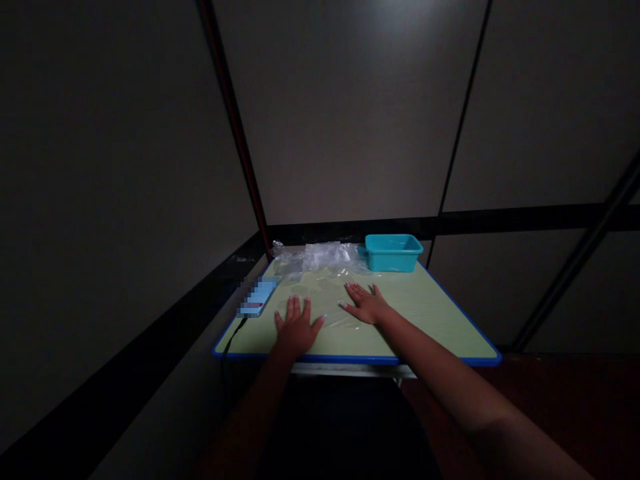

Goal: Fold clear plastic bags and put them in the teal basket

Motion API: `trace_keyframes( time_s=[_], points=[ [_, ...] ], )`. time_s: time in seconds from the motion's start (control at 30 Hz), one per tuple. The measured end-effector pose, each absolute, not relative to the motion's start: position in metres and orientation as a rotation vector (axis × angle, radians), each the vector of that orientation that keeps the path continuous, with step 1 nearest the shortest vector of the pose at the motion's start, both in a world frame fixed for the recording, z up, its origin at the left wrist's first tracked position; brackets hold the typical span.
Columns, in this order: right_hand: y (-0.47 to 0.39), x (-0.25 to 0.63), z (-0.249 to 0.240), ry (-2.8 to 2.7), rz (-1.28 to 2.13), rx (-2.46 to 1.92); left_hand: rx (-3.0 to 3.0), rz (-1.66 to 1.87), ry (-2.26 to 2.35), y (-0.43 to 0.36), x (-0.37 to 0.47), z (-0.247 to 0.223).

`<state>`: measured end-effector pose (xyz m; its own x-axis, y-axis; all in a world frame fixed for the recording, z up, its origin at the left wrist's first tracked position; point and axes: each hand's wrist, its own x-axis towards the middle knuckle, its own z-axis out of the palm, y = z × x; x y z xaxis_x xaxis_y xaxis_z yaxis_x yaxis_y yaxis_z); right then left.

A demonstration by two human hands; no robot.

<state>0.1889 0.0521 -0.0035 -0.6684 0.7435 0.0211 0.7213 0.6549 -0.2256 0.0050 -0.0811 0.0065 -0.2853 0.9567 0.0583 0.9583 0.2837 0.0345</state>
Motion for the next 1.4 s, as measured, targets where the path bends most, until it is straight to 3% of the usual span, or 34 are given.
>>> trace_keyframes(
  time_s=[0.5,1.4],
  points=[
    [0.056,0.189,-0.004,-2.925,0.23,-1.232,-2.586,-0.204,-2.216,0.005,0.069,0.011],
    [0.054,0.189,0.0,-2.893,0.351,-1.312,-2.021,-0.118,-2.497,0.06,0.009,-0.012]
  ],
)
